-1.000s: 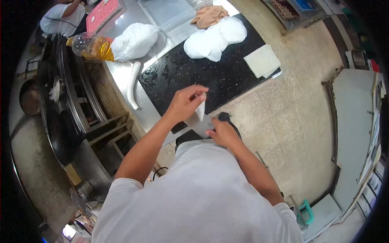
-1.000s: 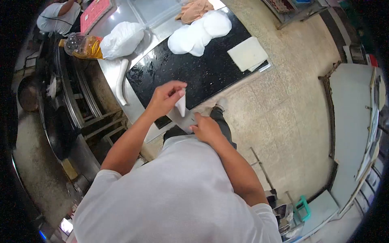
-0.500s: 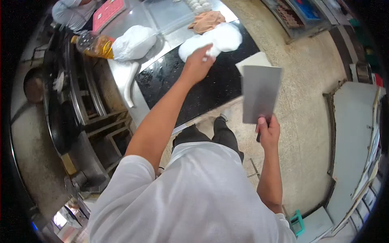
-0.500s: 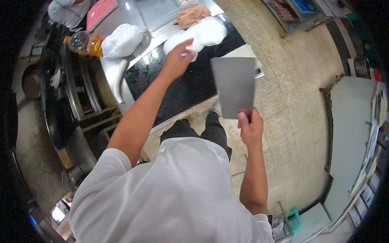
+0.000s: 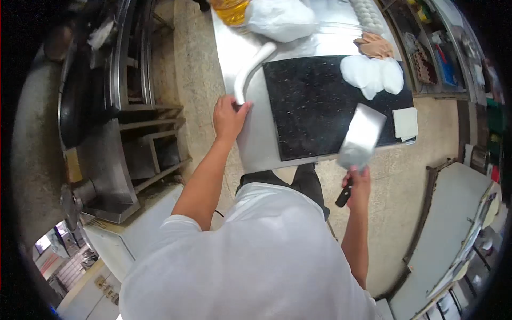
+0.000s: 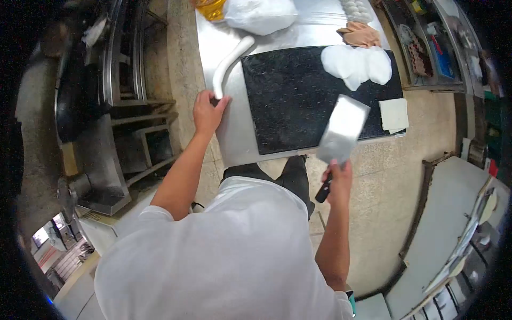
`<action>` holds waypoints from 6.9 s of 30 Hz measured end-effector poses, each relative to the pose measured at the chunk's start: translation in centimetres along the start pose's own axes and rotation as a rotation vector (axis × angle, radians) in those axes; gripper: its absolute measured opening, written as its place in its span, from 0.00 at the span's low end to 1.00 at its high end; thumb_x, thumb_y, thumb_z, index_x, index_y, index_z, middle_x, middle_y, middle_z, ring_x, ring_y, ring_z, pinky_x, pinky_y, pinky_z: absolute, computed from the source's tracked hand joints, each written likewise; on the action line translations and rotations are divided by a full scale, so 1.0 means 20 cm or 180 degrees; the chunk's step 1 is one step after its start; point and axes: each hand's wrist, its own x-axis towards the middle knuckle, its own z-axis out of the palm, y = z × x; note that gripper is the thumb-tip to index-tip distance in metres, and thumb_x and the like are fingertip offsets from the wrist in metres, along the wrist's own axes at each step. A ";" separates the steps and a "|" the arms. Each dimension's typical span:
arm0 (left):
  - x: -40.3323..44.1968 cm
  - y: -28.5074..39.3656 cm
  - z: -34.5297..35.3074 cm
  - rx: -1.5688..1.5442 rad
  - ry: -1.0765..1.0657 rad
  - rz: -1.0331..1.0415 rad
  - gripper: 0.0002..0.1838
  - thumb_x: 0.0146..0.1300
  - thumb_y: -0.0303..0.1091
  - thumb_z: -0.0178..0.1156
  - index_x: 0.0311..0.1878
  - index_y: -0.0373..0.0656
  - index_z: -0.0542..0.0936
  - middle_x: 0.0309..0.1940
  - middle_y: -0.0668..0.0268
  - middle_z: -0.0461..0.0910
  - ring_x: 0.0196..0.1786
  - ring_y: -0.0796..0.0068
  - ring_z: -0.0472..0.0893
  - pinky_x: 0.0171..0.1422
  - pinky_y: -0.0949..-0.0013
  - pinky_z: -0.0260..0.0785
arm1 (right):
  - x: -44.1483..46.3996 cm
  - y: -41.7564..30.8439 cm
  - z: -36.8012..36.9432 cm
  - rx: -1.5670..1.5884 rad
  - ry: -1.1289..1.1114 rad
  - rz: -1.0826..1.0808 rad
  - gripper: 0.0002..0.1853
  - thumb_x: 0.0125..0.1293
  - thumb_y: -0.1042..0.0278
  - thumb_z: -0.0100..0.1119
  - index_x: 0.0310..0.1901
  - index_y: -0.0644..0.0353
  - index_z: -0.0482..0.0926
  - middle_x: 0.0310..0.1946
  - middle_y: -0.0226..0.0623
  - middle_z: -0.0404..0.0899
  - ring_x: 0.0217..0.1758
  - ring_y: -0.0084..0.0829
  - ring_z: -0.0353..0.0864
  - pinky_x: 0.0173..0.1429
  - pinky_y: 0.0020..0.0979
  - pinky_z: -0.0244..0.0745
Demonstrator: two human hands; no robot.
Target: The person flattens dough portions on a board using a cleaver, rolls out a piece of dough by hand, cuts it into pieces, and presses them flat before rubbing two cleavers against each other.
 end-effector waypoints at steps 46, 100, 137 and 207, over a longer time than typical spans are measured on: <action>-0.11 0.99 0.42 -0.0199 -0.2779 0.4069 0.38 0.71 0.65 0.53 0.80 0.62 0.64 0.82 0.60 0.56 0.85 0.52 0.51 0.85 0.37 0.35 | -0.03 0.11 -0.09 -0.2114 -0.0480 -0.0171 0.19 0.72 0.55 0.61 0.51 0.63 0.79 0.41 0.51 0.85 0.49 0.50 0.85 0.54 0.48 0.77; 0.05 1.20 0.74 -0.0256 -0.2506 0.4716 0.36 0.65 0.68 0.57 0.70 0.57 0.76 0.72 0.62 0.72 0.79 0.51 0.63 0.83 0.35 0.43 | 0.24 -0.15 -0.02 -0.3374 -0.0176 -0.0123 0.38 0.53 0.42 0.78 0.51 0.68 0.73 0.41 0.57 0.86 0.46 0.57 0.87 0.51 0.50 0.81; 0.05 1.42 0.79 -0.0856 -0.1211 0.4425 0.39 0.59 0.67 0.65 0.70 0.58 0.74 0.65 0.62 0.75 0.73 0.55 0.71 0.77 0.44 0.59 | 0.11 -0.03 -0.04 -0.2946 0.0705 -0.0525 0.35 0.61 0.51 0.73 0.57 0.68 0.68 0.39 0.63 0.85 0.45 0.61 0.86 0.47 0.53 0.80; 0.58 0.25 -0.02 -0.1340 -0.1773 -0.0777 0.21 0.69 0.45 0.66 0.54 0.37 0.83 0.41 0.59 0.86 0.43 0.69 0.83 0.52 0.64 0.74 | 0.41 -0.20 -0.37 -0.2182 0.1465 -0.1654 0.18 0.78 0.52 0.56 0.41 0.61 0.76 0.27 0.38 0.77 0.27 0.28 0.80 0.28 0.34 0.76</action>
